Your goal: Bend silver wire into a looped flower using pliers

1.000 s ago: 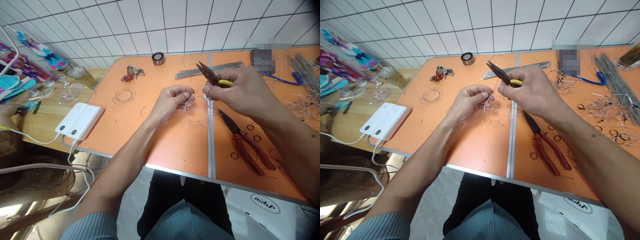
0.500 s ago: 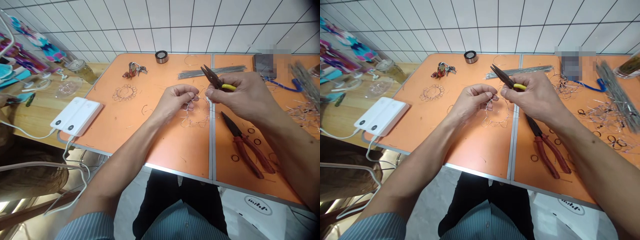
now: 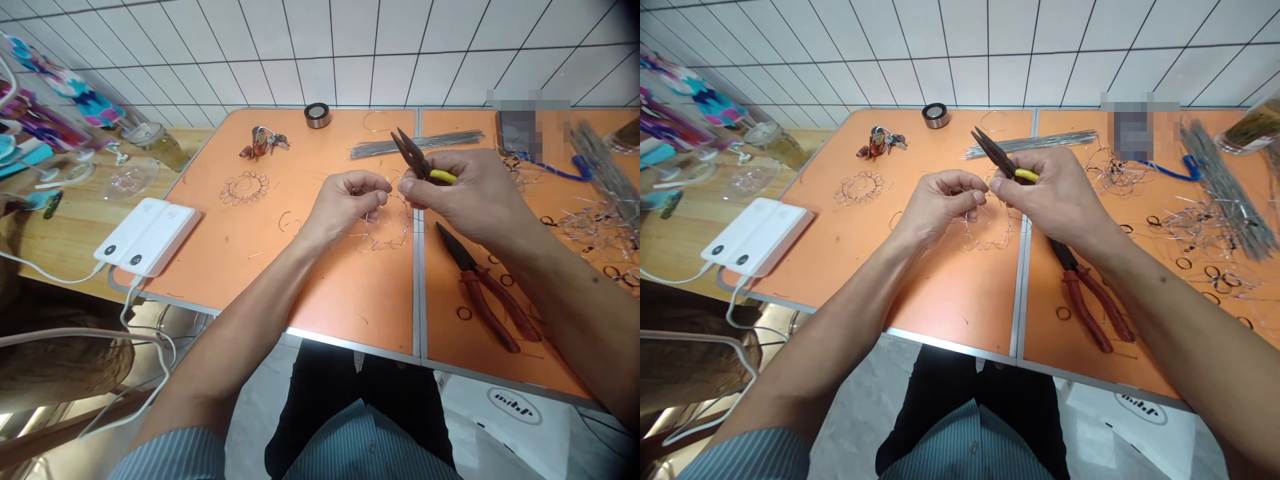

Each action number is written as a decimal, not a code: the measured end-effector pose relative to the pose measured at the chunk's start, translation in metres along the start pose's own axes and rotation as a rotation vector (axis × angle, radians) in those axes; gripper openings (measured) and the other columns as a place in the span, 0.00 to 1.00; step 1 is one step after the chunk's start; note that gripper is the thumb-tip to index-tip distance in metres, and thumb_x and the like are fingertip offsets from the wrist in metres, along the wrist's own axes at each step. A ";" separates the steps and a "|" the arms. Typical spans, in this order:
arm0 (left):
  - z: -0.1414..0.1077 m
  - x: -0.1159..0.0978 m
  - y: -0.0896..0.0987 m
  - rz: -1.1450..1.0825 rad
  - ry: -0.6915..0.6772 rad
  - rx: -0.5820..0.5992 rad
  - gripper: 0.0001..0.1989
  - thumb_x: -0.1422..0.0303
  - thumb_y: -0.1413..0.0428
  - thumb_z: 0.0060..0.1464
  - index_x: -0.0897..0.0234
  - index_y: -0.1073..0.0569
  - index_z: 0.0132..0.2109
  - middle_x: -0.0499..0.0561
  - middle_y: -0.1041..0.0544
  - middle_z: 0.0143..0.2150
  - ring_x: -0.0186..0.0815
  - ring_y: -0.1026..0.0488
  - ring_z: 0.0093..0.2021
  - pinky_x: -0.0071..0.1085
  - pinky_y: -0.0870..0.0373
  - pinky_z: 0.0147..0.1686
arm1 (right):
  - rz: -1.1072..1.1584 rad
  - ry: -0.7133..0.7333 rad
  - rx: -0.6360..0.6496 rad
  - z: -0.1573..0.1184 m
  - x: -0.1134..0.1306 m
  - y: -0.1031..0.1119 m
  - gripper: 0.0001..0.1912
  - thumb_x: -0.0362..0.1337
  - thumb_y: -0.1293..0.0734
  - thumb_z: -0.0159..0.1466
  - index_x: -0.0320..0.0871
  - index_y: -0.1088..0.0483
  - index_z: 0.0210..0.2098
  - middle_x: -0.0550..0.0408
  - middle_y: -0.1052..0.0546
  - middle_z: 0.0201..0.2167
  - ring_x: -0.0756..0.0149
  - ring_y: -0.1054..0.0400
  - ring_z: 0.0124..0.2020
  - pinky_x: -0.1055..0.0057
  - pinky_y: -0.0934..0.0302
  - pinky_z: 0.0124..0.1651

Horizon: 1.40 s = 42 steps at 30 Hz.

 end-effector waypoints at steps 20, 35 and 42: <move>0.003 -0.004 0.010 0.063 -0.111 -0.148 0.04 0.75 0.31 0.57 0.62 0.16 0.36 0.45 0.20 0.29 0.28 0.26 0.28 0.26 0.25 0.32 | 0.382 -0.214 0.235 0.000 -0.029 -0.006 0.16 0.51 0.18 0.68 0.50 0.21 0.33 0.53 0.19 0.33 0.59 0.26 0.34 0.55 0.31 0.42; -0.001 0.005 0.007 -0.134 0.067 -0.033 0.20 0.70 0.29 0.56 0.58 0.28 0.51 0.45 0.14 0.37 0.30 0.20 0.30 0.29 0.21 0.37 | 0.096 0.064 0.024 0.000 -0.008 -0.003 0.05 0.41 0.24 0.68 0.51 0.17 0.35 0.54 0.18 0.36 0.53 0.23 0.40 0.55 0.33 0.44; 0.001 0.018 0.006 -0.300 0.262 -0.016 0.16 0.70 0.27 0.56 0.61 0.25 0.45 0.49 0.14 0.35 0.27 0.24 0.26 0.26 0.24 0.32 | -0.227 0.267 0.013 -0.006 0.000 -0.008 0.12 0.41 0.33 0.75 0.55 0.14 0.44 0.51 0.12 0.44 0.48 0.20 0.46 0.53 0.34 0.49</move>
Point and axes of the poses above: each hand's wrist, its own z-axis towards the middle knuckle, its own y-axis out of the back of the hand, x = y × z, the point moved 6 cm from there along z, towards the middle knuckle
